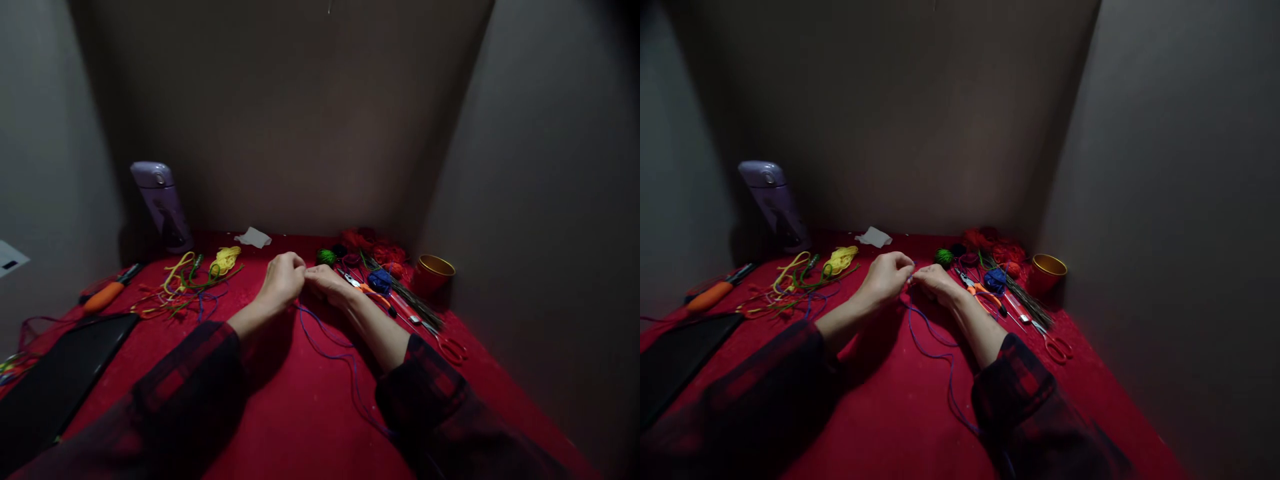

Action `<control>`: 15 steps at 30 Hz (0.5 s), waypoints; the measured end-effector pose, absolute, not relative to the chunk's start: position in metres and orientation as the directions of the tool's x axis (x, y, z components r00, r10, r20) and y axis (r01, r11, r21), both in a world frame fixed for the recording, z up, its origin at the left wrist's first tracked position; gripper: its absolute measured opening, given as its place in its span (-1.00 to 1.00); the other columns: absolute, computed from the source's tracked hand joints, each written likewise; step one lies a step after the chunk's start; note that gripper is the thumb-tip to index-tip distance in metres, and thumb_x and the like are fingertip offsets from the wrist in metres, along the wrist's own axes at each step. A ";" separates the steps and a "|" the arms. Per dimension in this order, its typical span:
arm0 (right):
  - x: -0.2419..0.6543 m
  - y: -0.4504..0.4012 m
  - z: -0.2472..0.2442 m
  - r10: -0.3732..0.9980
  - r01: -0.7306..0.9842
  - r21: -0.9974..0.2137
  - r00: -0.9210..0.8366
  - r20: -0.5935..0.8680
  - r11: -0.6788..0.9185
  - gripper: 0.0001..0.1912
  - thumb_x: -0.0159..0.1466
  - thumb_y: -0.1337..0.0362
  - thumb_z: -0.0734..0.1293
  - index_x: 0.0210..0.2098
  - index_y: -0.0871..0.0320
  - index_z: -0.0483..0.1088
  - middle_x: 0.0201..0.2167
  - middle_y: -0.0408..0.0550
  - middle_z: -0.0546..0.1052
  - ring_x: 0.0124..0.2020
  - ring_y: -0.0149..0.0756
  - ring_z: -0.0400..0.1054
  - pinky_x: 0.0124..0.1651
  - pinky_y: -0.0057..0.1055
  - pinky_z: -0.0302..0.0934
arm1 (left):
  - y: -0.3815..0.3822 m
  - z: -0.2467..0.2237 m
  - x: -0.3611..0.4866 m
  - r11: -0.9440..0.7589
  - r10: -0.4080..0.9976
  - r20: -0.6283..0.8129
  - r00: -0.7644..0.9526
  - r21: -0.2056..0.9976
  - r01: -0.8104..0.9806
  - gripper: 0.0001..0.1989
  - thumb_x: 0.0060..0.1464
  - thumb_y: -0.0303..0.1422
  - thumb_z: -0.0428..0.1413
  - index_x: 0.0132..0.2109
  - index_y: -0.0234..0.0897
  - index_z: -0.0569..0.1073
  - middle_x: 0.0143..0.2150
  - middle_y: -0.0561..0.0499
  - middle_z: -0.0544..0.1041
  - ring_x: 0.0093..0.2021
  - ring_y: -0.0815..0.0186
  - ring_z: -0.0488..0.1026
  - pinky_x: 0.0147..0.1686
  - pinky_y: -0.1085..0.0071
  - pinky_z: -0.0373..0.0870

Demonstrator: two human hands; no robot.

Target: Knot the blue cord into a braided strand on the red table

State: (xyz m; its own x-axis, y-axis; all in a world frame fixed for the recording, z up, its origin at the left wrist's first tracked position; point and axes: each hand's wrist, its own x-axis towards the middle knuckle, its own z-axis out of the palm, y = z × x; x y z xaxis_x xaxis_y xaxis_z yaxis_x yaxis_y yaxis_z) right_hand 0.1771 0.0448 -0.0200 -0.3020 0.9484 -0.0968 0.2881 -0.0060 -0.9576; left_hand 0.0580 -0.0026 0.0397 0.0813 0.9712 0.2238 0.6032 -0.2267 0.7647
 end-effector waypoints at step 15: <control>0.173 0.049 -0.028 0.961 0.401 -0.913 -0.273 -0.050 0.067 -0.81 0.07 0.23 0.25 -0.58 0.17 0.18 -0.81 -0.35 0.07 -0.80 -0.58 -0.13 -0.73 -0.56 -0.27 | 0.040 0.000 0.034 0.106 0.953 -0.208 0.221 0.910 0.400 -0.81 -0.06 -0.44 0.07 -0.58 -0.33 0.26 -0.80 0.19 0.12 -0.81 0.56 0.00 -0.74 0.54 -0.14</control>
State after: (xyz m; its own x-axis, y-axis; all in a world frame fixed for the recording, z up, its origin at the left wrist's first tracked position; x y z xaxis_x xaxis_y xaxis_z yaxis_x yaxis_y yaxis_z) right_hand 0.1733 0.0493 -0.0278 -0.2731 0.9607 -0.0499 0.4015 0.0666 -0.9134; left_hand 0.0343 0.0398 0.0004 0.2212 0.9528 -0.2078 0.4002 0.1056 0.9103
